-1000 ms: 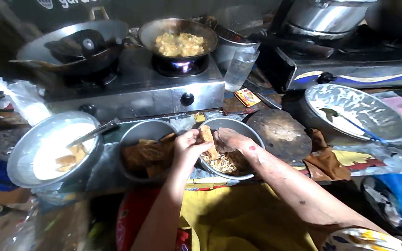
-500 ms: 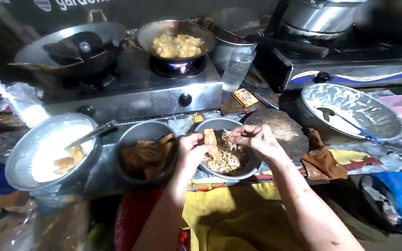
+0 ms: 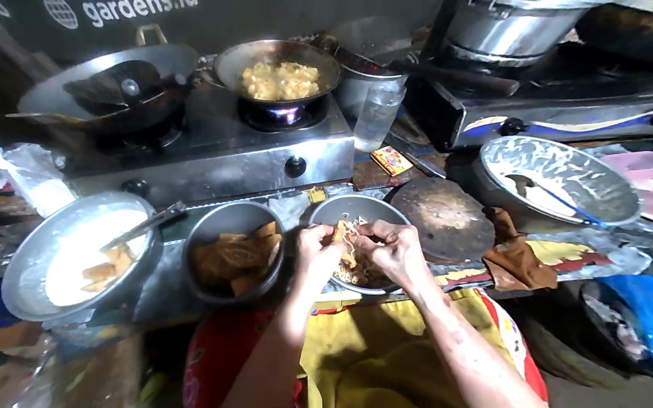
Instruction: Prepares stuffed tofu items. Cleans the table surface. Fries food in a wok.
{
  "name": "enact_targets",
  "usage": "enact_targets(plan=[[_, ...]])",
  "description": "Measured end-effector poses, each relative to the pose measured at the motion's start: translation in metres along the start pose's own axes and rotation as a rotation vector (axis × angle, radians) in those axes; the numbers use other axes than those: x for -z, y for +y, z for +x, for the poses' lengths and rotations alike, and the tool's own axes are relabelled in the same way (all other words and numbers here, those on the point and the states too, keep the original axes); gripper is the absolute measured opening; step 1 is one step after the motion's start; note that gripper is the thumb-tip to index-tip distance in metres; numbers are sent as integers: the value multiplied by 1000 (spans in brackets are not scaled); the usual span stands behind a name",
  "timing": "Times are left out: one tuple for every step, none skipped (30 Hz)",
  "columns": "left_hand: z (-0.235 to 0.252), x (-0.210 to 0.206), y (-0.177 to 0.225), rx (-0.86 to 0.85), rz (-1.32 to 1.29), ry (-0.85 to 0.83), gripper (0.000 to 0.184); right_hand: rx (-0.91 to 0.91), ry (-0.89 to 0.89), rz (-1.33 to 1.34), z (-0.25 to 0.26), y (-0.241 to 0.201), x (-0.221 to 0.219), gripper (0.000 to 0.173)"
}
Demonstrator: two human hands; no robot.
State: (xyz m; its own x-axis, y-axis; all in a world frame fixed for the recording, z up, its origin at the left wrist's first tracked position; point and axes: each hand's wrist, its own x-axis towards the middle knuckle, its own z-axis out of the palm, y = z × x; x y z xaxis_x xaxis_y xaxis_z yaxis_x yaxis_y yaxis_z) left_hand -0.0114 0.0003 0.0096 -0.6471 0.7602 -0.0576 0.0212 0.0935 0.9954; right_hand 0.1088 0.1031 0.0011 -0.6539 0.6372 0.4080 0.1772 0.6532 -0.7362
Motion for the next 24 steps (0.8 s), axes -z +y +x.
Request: enact_targets(plan=[[0, -1, 0, 9, 3, -2, 11, 43, -24, -63, -1, -2, 0, 19], [0, -2, 0, 17, 7, -3, 11, 76, -61, -113, -2, -4, 2, 22], [0, -2, 0, 24, 8, -4, 11, 89, -113, -146, -2, -7, 5, 26], [0, -2, 0, 30, 11, -8, 12, 87, -175, -166, -3, -10, 9, 30], [0, -2, 0, 36, 15, -8, 12, 89, -223, -182, -3, -13, 12, 34], [0, -2, 0, 37, 23, -10, 13, 104, -244, -195, -4, -15, 14, 36], [0, -2, 1, 35, 30, -11, 13, 121, -243, -206, -5, -16, 15, 36], [0, -3, 1, 30, 36, -10, 12, 142, -216, -215, -5, -15, 13, 34], [0, -3, 1, 24, 40, -10, 12, 163, -180, -219, -5, -12, 9, 30], [-1, -2, 1, 19, 41, -17, 12, 168, -162, -211, -4, -8, 6, 25], [-1, -2, 1, 16, 38, -21, 13, 163, -157, -202, -3, -4, 3, 22], [-1, -2, 0, 17, 32, -25, 13, 148, -159, -197, -3, -1, 0, 20], [-1, -2, 0, 19, 24, -31, 14, 129, -168, -190, -2, 0, -1, 19], [-1, -2, 0, 22, 14, -30, 13, 114, -173, -182, -1, 0, -1, 18], [-1, -1, 0, 24, 0, -27, 13, 108, -166, -173, -2, 0, -1, 20], [-1, -1, 0, 29, -16, -28, 12, 111, -156, -163, -2, -1, 0, 22], [0, -1, 0, 33, -29, -28, 11, 127, -145, -159, -3, -2, 1, 24], [0, -1, 0, 35, -36, -29, 11, 142, -142, -157, -4, -3, 1, 25], [-1, -1, 1, 36, -38, -29, 10, 157, -138, -159, -5, -3, -1, 24], [-1, -1, 1, 38, -42, -32, 10, 164, -131, -163, -5, -2, -2, 22], [-1, -1, 0, 42, -48, -34, 11, 157, -122, -167, -4, 1, -4, 19], [-2, -1, 0, 47, -58, -35, 11, 135, -117, -167, -3, 4, -3, 16], [-1, 0, 0, 53, -73, -36, 12, 119, -105, -163, -1, 6, -1, 16], [-1, 1, 1, 55, -88, -32, 13, 137, -72, -152, 1, 7, 1, 18]])
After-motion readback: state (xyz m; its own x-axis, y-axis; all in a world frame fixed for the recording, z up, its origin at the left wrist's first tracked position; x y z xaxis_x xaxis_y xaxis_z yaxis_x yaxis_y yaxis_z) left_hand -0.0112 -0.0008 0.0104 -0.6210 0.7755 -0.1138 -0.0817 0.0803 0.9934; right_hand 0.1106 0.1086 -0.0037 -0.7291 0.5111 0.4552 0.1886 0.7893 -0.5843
